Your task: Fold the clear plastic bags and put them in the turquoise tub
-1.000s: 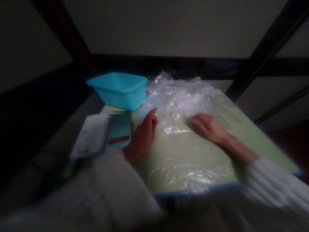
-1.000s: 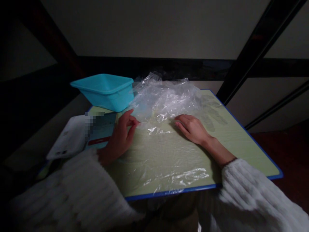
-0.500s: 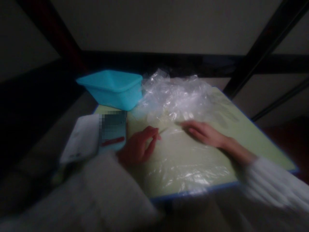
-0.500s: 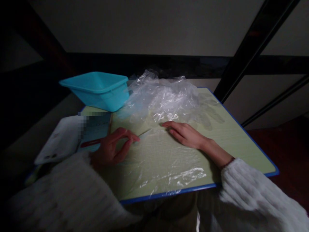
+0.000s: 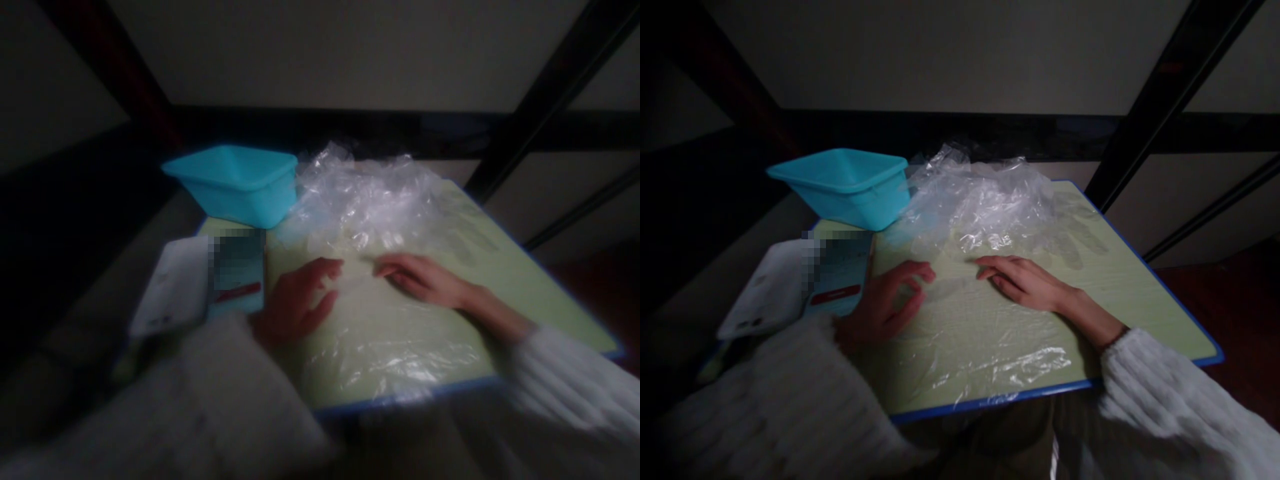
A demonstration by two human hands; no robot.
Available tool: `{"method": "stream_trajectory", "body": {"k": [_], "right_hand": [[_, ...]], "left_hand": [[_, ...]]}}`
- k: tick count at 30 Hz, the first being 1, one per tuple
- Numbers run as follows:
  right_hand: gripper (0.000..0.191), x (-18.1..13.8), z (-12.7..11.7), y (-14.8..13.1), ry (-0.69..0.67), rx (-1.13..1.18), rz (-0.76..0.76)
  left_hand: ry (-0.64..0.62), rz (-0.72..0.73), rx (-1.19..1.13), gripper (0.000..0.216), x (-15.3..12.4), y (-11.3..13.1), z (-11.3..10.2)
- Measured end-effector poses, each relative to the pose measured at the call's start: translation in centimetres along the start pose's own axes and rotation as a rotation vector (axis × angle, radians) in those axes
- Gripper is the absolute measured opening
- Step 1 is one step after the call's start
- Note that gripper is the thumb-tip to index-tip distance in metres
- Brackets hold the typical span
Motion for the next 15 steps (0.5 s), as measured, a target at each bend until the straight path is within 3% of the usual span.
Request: {"method": "stream_trajectory", "body": {"k": [4,8,12,15], "right_hand": [[0.035,-0.1,0.0,-0.1,0.014,-0.038,-0.014],[0.043,-0.1,0.1,-1.0,0.046,-0.111,-0.042],[0.072,-0.3,2.3,-2.0,-0.099,-0.194,-0.096],[0.080,-0.7,3.7,-2.0,-0.196,-0.256,-0.094]], "left_hand": [[-0.246,0.033,0.019,0.032,0.2,0.5,1.9],[-0.387,0.018,0.019,0.049,-0.1,0.5,3.3],[-0.504,0.018,0.020,0.067,-0.9,0.5,4.6],[-0.575,0.004,0.028,0.069,-1.5,0.3,5.2]]}}
Point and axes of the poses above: each hand's wrist, its own x-axis towards the middle knuckle, its own z-axis out of the palm, y = z × x, the point moved 8 cm from there along x, towards the middle knuckle, and after that the axes turned 9 degrees about z, right-handed, at the moved point
